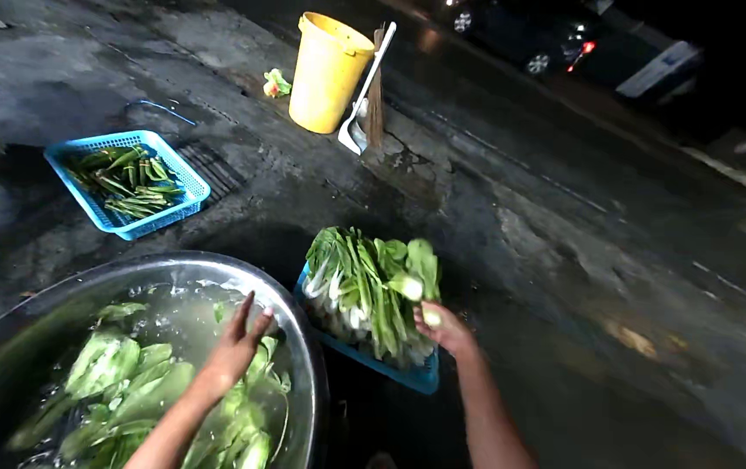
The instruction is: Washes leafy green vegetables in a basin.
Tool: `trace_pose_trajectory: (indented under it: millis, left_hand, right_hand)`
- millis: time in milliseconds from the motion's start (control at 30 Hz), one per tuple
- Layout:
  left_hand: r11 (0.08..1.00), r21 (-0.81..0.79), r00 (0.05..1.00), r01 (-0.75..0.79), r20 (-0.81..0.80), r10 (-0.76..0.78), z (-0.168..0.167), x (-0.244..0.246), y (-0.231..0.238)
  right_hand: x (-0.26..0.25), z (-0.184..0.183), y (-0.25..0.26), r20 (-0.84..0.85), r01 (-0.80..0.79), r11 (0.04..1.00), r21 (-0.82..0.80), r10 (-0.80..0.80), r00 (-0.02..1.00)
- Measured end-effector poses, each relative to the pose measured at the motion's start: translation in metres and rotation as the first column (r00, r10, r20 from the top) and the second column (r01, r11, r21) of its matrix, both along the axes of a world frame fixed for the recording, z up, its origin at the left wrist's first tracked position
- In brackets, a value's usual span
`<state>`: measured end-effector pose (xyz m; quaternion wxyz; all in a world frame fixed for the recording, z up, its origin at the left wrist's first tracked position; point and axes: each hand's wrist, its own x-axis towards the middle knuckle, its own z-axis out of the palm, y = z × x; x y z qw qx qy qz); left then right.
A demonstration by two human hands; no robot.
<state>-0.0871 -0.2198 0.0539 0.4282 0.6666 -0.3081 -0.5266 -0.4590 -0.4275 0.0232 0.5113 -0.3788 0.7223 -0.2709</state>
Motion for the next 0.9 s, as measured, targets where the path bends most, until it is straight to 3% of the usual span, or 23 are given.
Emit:
trace_pose_trajectory:
  millis: [67,167,333,400,433,500,533,567,600,667,733,767,800,900]
  left_hand:
    - [0.996,0.077,0.998,-0.054,0.025,0.052,-0.012,0.017,0.016]
    - [0.989,0.138,0.994,-0.048,0.099,0.035,-0.029,0.041,0.042]
    - [0.979,0.201,0.971,-0.02,0.235,-0.029,-0.043,0.087,0.084]
    - [0.969,0.22,0.959,-0.113,0.278,0.048,-0.04,0.107,0.106]
    - [0.961,0.219,0.945,-0.169,0.312,0.095,-0.04,0.117,0.116]
    - [0.942,0.219,0.906,-0.254,0.394,0.153,-0.045,0.131,0.131]
    - [0.938,0.224,0.891,-0.265,0.429,0.149,-0.049,0.134,0.136]
    - [0.94,0.241,0.885,-0.24,0.452,0.11,-0.054,0.134,0.14]
    - [0.946,0.265,0.883,-0.187,0.468,0.043,-0.06,0.133,0.141]
    - [0.952,0.301,0.875,-0.057,0.475,-0.097,-0.076,0.128,0.14]
    - [0.952,0.303,0.859,0.039,0.476,-0.187,-0.096,0.125,0.137]
    - [0.947,0.318,0.846,0.046,0.492,-0.206,-0.106,0.126,0.137]
    - [0.938,0.346,0.831,0.018,0.517,-0.207,-0.114,0.127,0.14]
    - [0.92,0.347,0.755,-0.183,0.649,-0.095,-0.148,0.128,0.164]
  right_hand:
    - [-0.004,-0.033,0.002,-0.258,-0.023,0.998,0.055,0.037,0.965]
    - [0.009,-0.05,0.009,-0.51,-0.106,0.994,-0.017,0.083,0.856]
    - [0.031,-0.028,0.016,-0.626,-0.204,0.979,0.025,0.175,0.76]
    - [0.057,-0.008,0.024,-0.711,-0.263,0.961,-0.084,0.127,0.692]
    - [0.075,-0.001,0.029,-0.731,-0.325,0.921,-0.214,0.07,0.679]
    - [0.125,0.011,0.044,-0.679,-0.509,0.729,-0.457,0.084,0.729]
    - [0.156,0.014,0.059,-0.659,-0.62,0.635,-0.461,0.224,0.718]
    - [0.186,0.011,0.08,-0.644,-0.748,0.527,-0.404,0.417,0.642]
    - [0.213,0.0,0.105,-0.614,-0.869,0.37,-0.327,0.616,0.493]
    - [0.254,-0.035,0.159,-0.494,-0.98,-0.094,-0.176,0.869,0.005]
    - [0.271,-0.084,0.196,-0.42,-0.851,-0.525,-0.02,0.776,-0.47]
    - [0.275,-0.108,0.204,-0.381,-0.769,-0.638,0.038,0.702,-0.602]
    - [0.28,-0.127,0.203,-0.36,-0.711,-0.695,0.107,0.639,-0.68]
    - [0.289,-0.155,0.171,-0.433,-0.765,-0.614,0.195,0.645,-0.629]
